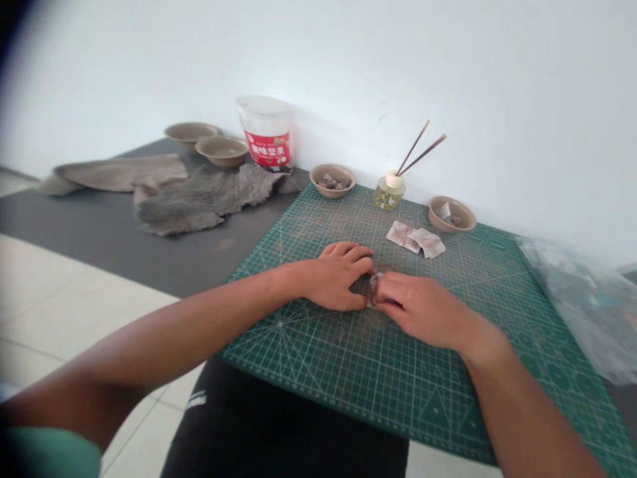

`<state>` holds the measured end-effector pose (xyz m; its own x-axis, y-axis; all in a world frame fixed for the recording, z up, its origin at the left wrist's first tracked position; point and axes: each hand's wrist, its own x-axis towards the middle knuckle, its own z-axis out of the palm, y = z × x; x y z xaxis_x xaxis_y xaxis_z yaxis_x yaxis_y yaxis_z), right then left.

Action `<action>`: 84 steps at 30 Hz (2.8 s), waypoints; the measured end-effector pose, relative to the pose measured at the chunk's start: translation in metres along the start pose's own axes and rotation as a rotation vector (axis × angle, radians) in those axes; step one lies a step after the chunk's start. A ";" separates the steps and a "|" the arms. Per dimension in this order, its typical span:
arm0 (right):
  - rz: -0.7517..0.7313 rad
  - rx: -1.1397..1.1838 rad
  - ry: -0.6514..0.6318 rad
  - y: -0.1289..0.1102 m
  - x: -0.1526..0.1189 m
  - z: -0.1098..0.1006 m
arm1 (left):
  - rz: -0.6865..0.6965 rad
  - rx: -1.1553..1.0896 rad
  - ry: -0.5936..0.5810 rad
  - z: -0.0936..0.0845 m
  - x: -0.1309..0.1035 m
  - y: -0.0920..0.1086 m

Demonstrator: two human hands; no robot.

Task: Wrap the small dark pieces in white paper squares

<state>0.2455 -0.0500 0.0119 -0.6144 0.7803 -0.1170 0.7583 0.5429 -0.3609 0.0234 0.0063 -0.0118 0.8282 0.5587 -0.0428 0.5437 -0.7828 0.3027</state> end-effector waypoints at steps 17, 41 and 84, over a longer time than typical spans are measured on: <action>0.067 -0.087 0.018 0.001 -0.003 -0.005 | -0.011 0.013 -0.001 0.000 -0.001 0.000; 0.067 0.028 0.059 0.002 0.000 -0.002 | 0.011 0.008 0.001 0.001 0.000 -0.001; 0.090 -0.063 0.100 0.007 0.002 -0.001 | -0.009 -0.005 -0.006 0.001 0.000 -0.002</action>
<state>0.2496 -0.0442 0.0098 -0.5206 0.8522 -0.0521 0.8235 0.4851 -0.2943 0.0226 0.0080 -0.0131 0.8243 0.5639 -0.0511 0.5502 -0.7764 0.3073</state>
